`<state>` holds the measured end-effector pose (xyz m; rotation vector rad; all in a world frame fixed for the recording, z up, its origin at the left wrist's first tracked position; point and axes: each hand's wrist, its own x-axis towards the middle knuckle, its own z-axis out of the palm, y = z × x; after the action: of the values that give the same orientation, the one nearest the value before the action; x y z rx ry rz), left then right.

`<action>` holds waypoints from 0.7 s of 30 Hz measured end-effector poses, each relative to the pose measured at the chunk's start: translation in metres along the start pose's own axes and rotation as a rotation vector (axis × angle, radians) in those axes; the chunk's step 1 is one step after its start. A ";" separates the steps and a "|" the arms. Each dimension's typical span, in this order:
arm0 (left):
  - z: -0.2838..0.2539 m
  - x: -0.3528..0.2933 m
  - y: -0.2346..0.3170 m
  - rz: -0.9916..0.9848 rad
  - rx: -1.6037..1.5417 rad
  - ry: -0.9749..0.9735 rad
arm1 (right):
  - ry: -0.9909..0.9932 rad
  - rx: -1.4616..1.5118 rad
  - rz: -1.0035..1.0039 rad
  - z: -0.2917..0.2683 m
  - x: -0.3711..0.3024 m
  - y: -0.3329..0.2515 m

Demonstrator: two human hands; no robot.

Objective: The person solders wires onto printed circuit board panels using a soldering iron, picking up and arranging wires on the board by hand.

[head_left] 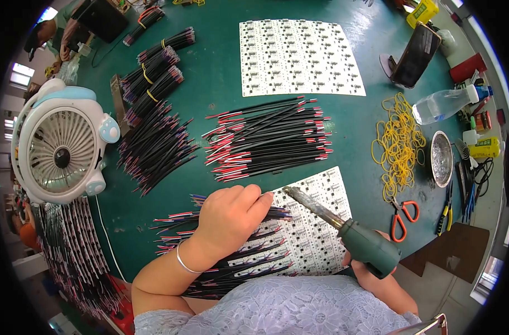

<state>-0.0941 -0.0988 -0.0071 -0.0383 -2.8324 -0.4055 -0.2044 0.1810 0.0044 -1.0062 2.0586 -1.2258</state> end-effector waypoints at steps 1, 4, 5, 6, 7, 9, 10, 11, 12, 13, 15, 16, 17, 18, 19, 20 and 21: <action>0.000 0.000 0.000 -0.006 0.005 -0.010 | 0.001 -0.003 0.002 0.002 -0.001 0.001; -0.001 0.001 0.000 -0.010 0.008 -0.029 | 0.003 -0.135 0.026 0.006 -0.003 0.003; -0.001 0.001 0.000 -0.011 0.008 -0.029 | 0.004 -0.149 0.037 0.006 -0.003 0.004; -0.001 0.001 0.000 -0.011 -0.001 -0.028 | 0.005 -0.163 0.049 0.006 -0.004 0.004; -0.001 0.001 0.000 -0.011 -0.010 -0.028 | 0.004 -0.164 0.049 0.007 -0.005 0.005; -0.001 0.001 0.000 -0.010 -0.015 -0.023 | 0.011 -0.160 0.120 0.008 -0.008 0.006; -0.001 0.001 0.000 -0.008 -0.020 -0.019 | 0.011 -0.161 0.120 0.008 -0.009 0.007; 0.000 0.001 -0.001 -0.008 -0.021 -0.019 | -0.011 -0.172 0.136 0.008 -0.010 0.008; 0.000 0.000 -0.001 -0.011 -0.023 -0.022 | -0.035 -0.182 0.152 0.008 -0.011 0.010; 0.000 0.000 -0.001 -0.015 -0.025 -0.024 | -0.036 -0.183 0.152 0.008 -0.011 0.010; 0.000 0.000 -0.001 -0.013 -0.028 -0.028 | -0.021 -0.105 0.173 0.009 -0.012 0.011; -0.001 0.001 -0.001 -0.011 -0.031 -0.031 | -0.021 -0.105 0.173 0.009 -0.013 0.012; -0.001 0.001 -0.001 -0.010 -0.031 -0.030 | -0.019 -0.085 0.196 0.010 -0.013 0.012; 0.000 0.001 -0.001 -0.010 -0.030 -0.031 | -0.018 -0.064 0.219 0.010 -0.014 0.012; 0.000 0.001 -0.001 -0.008 -0.030 -0.032 | -0.018 -0.065 0.219 0.010 -0.015 0.012; 0.000 0.002 -0.001 -0.008 -0.030 -0.032 | -0.015 -0.079 0.226 0.010 -0.015 0.012; -0.001 0.002 0.000 -0.011 -0.030 -0.044 | -0.015 -0.090 0.231 0.011 -0.015 0.012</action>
<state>-0.0959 -0.0997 -0.0054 -0.0383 -2.8711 -0.4555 -0.1916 0.1911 -0.0103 -0.7871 2.1650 -1.0124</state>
